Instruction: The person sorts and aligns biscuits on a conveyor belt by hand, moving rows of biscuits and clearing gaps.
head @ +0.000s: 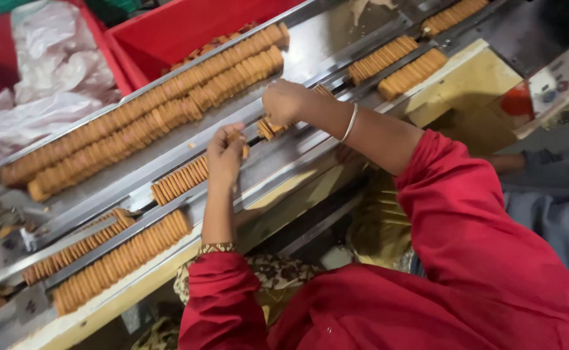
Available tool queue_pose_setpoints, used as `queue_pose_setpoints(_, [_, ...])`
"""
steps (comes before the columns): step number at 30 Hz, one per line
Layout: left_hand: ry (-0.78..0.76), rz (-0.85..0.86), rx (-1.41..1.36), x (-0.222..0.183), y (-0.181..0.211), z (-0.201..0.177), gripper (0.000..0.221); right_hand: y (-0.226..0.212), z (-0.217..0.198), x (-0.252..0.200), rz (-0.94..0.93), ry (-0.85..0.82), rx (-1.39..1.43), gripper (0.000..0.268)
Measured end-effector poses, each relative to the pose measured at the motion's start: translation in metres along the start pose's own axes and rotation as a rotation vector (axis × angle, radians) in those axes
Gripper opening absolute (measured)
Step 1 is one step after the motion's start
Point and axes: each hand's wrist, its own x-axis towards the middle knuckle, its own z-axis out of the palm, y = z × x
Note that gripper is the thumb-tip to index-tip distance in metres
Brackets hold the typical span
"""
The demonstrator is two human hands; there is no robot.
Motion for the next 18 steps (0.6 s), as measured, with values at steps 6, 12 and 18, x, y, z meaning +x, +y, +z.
queue_pose_setpoints(6, [-0.169,-0.087,0.281,0.009,-0.012,0.042,0.036,0.025,0.019,-0.010,0.225,-0.031,-0.069,0.030])
queue_pose_setpoints(12, [-0.225,-0.104,0.305,0.019,-0.005,0.080,0.034,0.072,0.025,-0.010,0.316,-0.113,-0.088,0.032])
queue_pose_setpoints(18, [-0.241,-0.146,0.241,0.009,-0.011,0.096,0.034,0.122,0.024,-0.015,0.448,-0.034,-0.043,0.050])
